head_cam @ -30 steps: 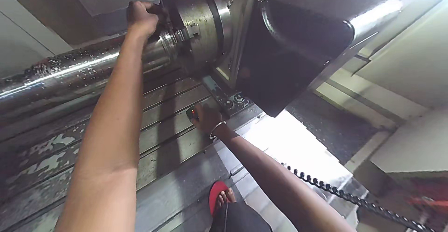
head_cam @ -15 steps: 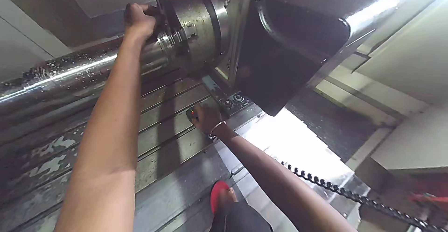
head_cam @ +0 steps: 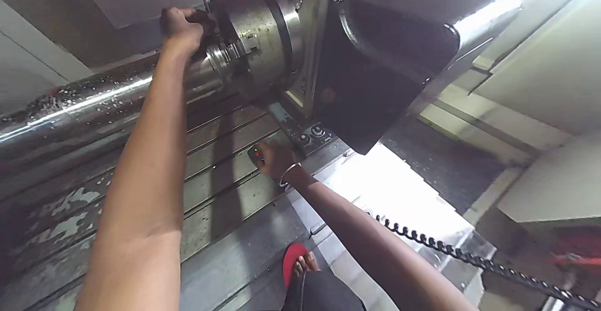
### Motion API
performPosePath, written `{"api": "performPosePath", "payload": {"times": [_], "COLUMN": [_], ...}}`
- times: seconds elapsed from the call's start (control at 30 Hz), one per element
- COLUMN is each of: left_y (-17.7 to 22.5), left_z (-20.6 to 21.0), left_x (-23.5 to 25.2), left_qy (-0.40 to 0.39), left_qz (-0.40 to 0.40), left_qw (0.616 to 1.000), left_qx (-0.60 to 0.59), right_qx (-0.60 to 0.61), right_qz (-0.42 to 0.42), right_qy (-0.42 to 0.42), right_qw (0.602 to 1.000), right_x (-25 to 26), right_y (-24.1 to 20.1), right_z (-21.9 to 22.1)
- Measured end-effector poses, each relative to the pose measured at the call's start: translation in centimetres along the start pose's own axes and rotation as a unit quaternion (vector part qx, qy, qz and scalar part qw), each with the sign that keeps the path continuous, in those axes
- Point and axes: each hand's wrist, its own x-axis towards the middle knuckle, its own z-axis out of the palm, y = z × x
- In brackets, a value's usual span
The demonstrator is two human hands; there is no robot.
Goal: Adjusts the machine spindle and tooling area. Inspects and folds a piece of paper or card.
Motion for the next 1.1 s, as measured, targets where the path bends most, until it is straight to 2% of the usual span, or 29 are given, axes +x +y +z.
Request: {"api": "performPosePath", "payload": {"times": [0.47,0.63,1.1], "left_y": [0.27,0.21,0.32], "left_z": [-0.13,-0.15,-0.09], "left_x": [0.04,-0.28,-0.48], "left_qy": [-0.016,0.001,-0.006], "left_qz": [-0.007,-0.002,-0.011], "left_qw": [0.999,1.000,1.000], "left_qx": [0.049,-0.005,0.011], "right_qx": [0.008,0.018,0.019], "right_qz": [0.008,0.010,-0.002], "right_qy": [-0.003,0.001,0.000], "right_qw": [1.000,1.000,1.000], "right_x": [0.26,0.31,0.39], "right_y": [-0.04,0.14,0.14], "right_z": [-0.02,0.16,0.27]}}
